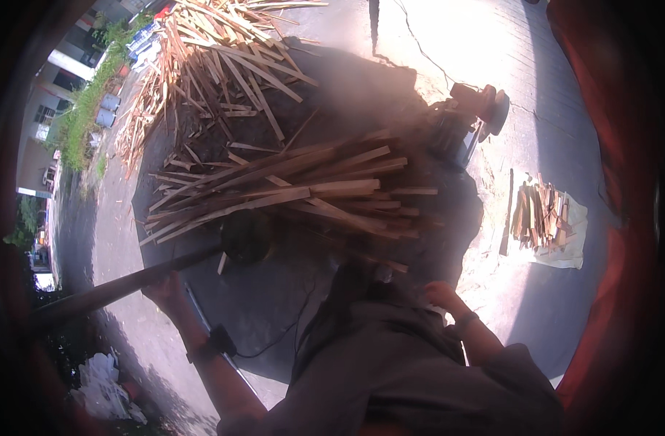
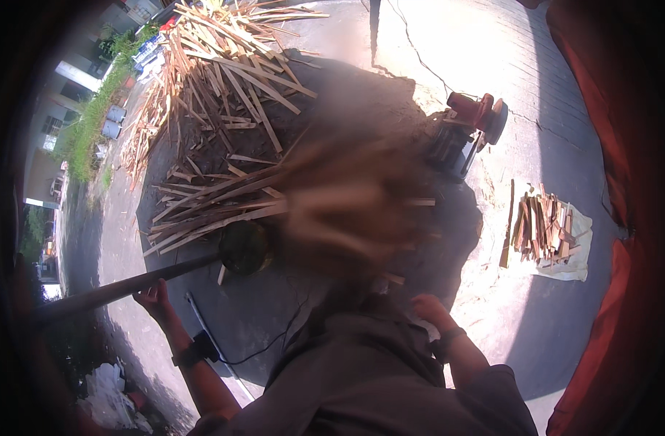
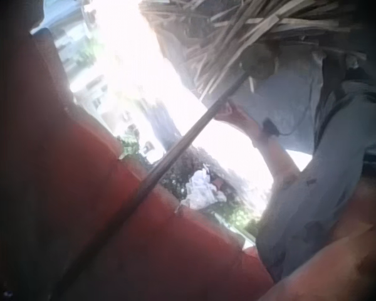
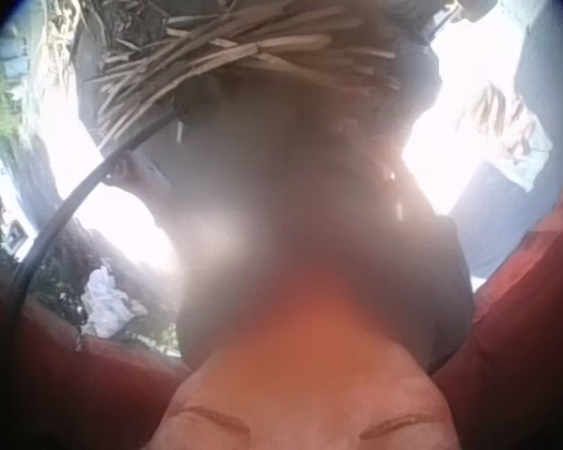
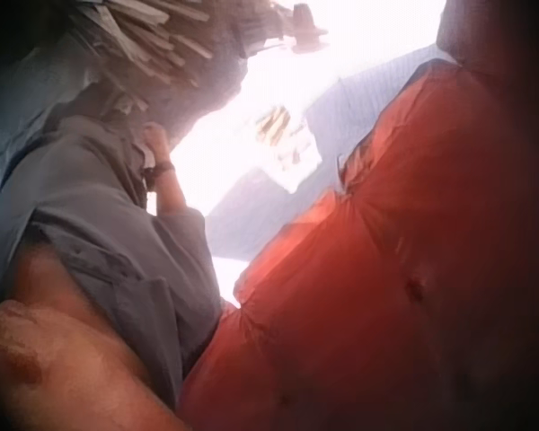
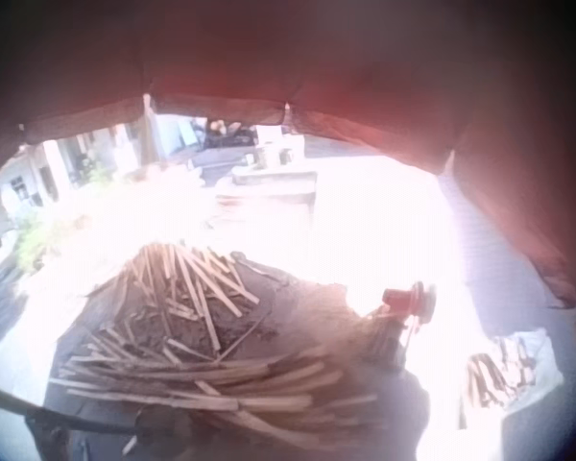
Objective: The person sorts through a pile of wood strips by hand, selecting pieces and carrying them to a miter saw. They then stack several wood strips together and use the miter saw to cut them to length.
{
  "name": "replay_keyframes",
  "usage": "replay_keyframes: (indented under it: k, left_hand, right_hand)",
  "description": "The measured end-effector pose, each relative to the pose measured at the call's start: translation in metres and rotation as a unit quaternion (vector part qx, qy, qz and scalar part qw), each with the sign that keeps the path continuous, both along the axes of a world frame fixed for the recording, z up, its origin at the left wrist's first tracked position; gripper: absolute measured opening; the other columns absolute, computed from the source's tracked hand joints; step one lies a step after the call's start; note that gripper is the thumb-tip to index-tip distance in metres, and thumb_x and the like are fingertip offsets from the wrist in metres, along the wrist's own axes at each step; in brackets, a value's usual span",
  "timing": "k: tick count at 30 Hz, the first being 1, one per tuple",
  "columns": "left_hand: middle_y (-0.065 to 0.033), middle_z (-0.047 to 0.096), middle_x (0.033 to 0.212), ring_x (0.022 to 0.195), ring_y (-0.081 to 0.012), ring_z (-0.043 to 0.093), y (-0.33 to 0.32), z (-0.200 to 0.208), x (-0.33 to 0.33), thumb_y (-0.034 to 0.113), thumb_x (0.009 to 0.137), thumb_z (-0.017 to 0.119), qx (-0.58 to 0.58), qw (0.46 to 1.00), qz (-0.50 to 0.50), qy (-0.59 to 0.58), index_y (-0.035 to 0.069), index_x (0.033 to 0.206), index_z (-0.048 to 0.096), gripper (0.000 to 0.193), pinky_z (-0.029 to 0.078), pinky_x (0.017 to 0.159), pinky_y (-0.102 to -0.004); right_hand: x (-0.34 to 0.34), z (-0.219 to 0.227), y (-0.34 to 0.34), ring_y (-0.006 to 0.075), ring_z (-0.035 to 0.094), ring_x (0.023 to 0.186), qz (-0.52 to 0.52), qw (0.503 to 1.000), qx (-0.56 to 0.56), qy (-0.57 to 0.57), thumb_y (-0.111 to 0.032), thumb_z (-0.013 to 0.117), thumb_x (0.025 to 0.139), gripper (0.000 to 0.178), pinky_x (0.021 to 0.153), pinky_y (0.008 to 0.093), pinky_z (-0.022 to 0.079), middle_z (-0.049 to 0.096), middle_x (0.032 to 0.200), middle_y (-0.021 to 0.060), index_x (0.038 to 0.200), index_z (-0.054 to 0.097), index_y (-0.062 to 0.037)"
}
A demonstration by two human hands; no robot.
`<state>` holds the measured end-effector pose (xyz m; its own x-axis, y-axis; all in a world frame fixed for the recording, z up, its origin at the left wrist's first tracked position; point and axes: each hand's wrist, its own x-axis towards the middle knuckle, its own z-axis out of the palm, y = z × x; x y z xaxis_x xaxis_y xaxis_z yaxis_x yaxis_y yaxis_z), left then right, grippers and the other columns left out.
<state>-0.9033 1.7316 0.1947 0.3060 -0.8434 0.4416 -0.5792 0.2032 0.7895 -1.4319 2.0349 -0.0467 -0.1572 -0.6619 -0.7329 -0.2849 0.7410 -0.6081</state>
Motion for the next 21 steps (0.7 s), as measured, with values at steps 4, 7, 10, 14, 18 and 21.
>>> replay_keyframes:
  k: [4, 7, 10, 14, 18, 21]
  left_hand:
    - [-0.0172, 0.044, 0.118, 0.102, -0.0226, 0.05, 0.042, -0.066, -0.014, 0.015, 0.071, 0.073, 0.304, 0.951, -0.037, -0.046, 0.006, 0.129, 0.033, 0.07, 0.044, 0.083, -0.0352]
    - [-0.0166, 0.054, 0.108, 0.087, -0.0242, 0.058, 0.074, -0.142, 0.022, 0.018, 0.068, 0.075, 0.465, 0.843, -0.21, -0.169, 0.006, 0.121, 0.043, 0.063, 0.048, 0.074, -0.0365]
    - [-0.0111, 0.062, 0.087, 0.076, -0.019, 0.061, 0.1, -0.177, 0.023, 0.016, 0.074, 0.071, 0.477, 0.826, -0.232, -0.19, 0.004, 0.12, 0.046, 0.054, 0.049, 0.067, -0.0321]
    - [-0.0122, 0.062, 0.085, 0.078, -0.0227, 0.06, 0.113, -0.178, 0.003, 0.024, 0.068, 0.075, 0.475, 0.842, -0.186, -0.176, 0.006, 0.117, 0.049, 0.058, 0.049, 0.069, -0.0354]
    - [-0.0131, 0.063, 0.086, 0.077, -0.0232, 0.061, 0.127, -0.182, 0.014, 0.026, 0.07, 0.074, 0.488, 0.842, -0.165, -0.159, 0.004, 0.117, 0.049, 0.057, 0.049, 0.07, -0.0354]
    - [-0.0136, 0.062, 0.09, 0.081, -0.0218, 0.06, 0.13, -0.184, 0.015, 0.025, 0.071, 0.073, 0.491, 0.838, -0.161, -0.176, 0.002, 0.116, 0.05, 0.056, 0.049, 0.072, -0.0335]
  right_hand:
    - [-0.002, 0.009, -0.002, 0.0189, 0.062, 0.059, -0.007, 1.0, 0.011, -0.01, -0.01, 0.054, 0.072, 0.032, 0.055, 0.0327, 0.052, 0.064, 0.072, 0.0111, 0.102, 0.064, -0.0087]
    - [-0.003, 0.02, -0.006, 0.0175, 0.061, 0.056, 0.005, 1.0, 0.017, -0.021, -0.011, 0.054, 0.072, 0.032, 0.054, 0.0317, 0.052, 0.063, 0.07, 0.0108, 0.103, 0.064, -0.0096]
    - [-0.002, 0.039, -0.015, 0.0152, 0.056, 0.053, -0.01, 0.999, 0.029, -0.016, -0.012, 0.054, 0.073, 0.017, 0.046, 0.0288, 0.045, 0.058, 0.063, 0.0073, 0.081, 0.062, 0.0006]
    - [-0.015, 0.016, -0.003, 0.0155, 0.055, 0.052, -0.009, 1.0, 0.029, 0.005, -0.01, 0.055, 0.074, 0.017, 0.045, 0.0287, 0.045, 0.057, 0.062, 0.0073, 0.084, 0.062, 0.0011]
    - [-0.014, 0.002, 0.0, 0.016, 0.055, 0.05, -0.041, 0.999, -0.001, -0.021, -0.008, 0.055, 0.075, 0.021, 0.044, 0.0288, 0.044, 0.058, 0.063, 0.0082, 0.093, 0.061, 0.0019]
    - [-0.011, -0.008, 0.006, 0.0162, 0.055, 0.051, -0.051, 0.998, -0.008, -0.021, -0.008, 0.054, 0.076, 0.022, 0.044, 0.0292, 0.045, 0.058, 0.065, 0.0088, 0.096, 0.06, 0.0018]
